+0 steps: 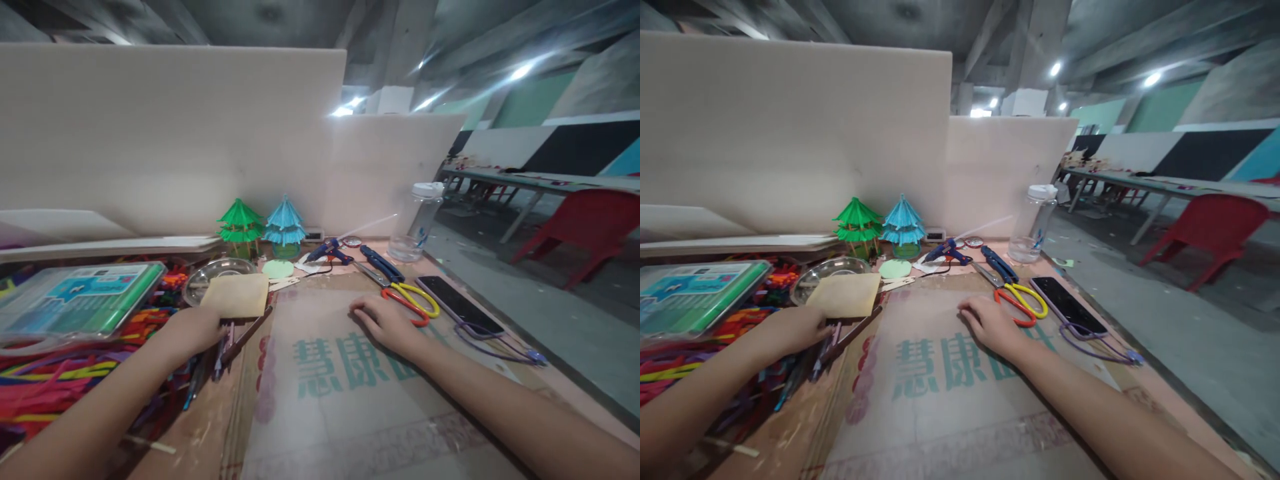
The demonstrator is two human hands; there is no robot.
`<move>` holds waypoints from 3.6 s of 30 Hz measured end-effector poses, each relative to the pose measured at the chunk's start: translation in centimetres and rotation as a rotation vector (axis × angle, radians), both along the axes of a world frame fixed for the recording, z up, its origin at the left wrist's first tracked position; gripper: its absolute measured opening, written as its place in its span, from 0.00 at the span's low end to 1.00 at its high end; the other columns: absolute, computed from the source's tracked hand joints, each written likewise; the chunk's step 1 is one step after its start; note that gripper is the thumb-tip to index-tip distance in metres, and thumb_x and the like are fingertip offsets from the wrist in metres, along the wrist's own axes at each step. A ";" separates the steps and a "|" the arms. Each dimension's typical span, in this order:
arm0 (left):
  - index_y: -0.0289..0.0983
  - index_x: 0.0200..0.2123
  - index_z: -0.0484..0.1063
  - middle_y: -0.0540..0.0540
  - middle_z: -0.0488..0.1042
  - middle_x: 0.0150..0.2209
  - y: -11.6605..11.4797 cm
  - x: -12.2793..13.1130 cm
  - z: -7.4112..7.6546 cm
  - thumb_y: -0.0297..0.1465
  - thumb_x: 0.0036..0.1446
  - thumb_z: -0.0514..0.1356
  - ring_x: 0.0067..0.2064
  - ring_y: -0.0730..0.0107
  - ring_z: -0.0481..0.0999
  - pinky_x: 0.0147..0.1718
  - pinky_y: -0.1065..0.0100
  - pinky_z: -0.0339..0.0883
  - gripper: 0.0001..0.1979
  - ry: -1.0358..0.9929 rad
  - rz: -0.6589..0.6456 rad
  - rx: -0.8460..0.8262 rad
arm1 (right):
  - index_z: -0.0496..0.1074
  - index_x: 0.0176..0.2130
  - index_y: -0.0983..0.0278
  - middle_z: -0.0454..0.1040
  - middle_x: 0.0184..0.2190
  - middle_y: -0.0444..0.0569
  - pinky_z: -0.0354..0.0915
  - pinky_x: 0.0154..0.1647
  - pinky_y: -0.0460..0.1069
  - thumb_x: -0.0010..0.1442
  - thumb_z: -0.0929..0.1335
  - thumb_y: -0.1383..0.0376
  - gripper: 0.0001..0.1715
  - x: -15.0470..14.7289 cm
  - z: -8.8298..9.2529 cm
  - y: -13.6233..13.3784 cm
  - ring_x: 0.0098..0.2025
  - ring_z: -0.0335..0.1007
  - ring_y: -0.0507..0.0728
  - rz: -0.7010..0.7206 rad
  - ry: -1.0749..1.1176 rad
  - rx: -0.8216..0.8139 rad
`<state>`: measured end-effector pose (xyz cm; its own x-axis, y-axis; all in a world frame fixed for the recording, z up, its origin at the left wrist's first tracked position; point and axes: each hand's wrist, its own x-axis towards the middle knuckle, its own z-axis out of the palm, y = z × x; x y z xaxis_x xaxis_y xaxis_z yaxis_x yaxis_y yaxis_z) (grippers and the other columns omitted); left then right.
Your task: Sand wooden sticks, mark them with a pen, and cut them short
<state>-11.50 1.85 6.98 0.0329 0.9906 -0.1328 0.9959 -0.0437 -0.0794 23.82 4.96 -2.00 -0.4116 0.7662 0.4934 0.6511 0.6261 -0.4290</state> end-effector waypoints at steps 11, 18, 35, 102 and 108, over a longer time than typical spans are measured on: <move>0.36 0.25 0.78 0.37 0.79 0.28 -2.3 2.2 3.0 0.38 0.55 0.50 0.30 0.56 0.78 0.27 0.66 0.60 0.19 0.041 -0.033 0.025 | 0.75 0.39 0.65 0.80 0.37 0.58 0.72 0.42 0.57 0.64 0.61 0.65 0.14 0.0 0.4 -0.6 0.40 0.77 0.62 0.065 -0.006 0.084; 0.38 0.22 0.75 0.50 0.71 0.19 -2.2 7.0 2.6 0.36 0.52 0.55 0.23 0.70 0.67 0.21 0.70 0.51 0.13 -0.261 -0.219 0.002 | 0.55 0.67 0.61 0.81 0.40 0.52 0.71 0.41 0.53 0.62 0.63 0.66 0.36 -6.2 3.5 -3.2 0.38 0.78 0.59 0.350 -0.079 -0.127; 0.40 0.56 0.69 0.33 0.64 0.63 3.0 3.3 -0.7 0.27 0.45 0.70 0.63 0.37 0.62 0.56 0.36 0.60 0.33 -0.041 -0.169 0.227 | 0.68 0.47 0.60 0.79 0.40 0.54 0.72 0.45 0.62 0.56 0.64 0.36 0.35 -8.8 2.0 -0.8 0.41 0.79 0.63 0.405 0.974 -0.942; 0.30 0.66 0.56 0.30 0.50 0.69 -1.5 12.1 -6.0 0.45 0.64 0.52 0.70 0.45 0.50 0.65 0.45 0.50 0.34 -0.330 -0.619 -0.047 | 0.63 0.28 0.59 0.71 0.21 0.41 0.61 0.20 0.46 0.60 0.67 0.50 0.18 0.0 0.8 -0.2 0.20 0.64 0.51 -0.111 0.896 -0.473; 0.44 0.46 0.77 0.48 0.81 0.44 -1.2 14.2 -4.5 0.37 0.69 0.45 0.49 0.68 0.78 0.51 0.68 0.70 0.20 -0.820 -0.810 -0.207 | 0.65 0.26 0.59 0.70 0.20 0.41 0.62 0.19 0.46 0.56 0.71 0.50 0.19 0.0 0.3 0.6 0.20 0.63 0.51 -0.121 1.107 -0.514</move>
<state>2.74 0.70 2.48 0.7951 0.6029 0.0648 0.4209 -0.6258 0.6567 23.80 5.58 -1.73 0.1248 0.9791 0.1604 -0.1801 0.1814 -0.9668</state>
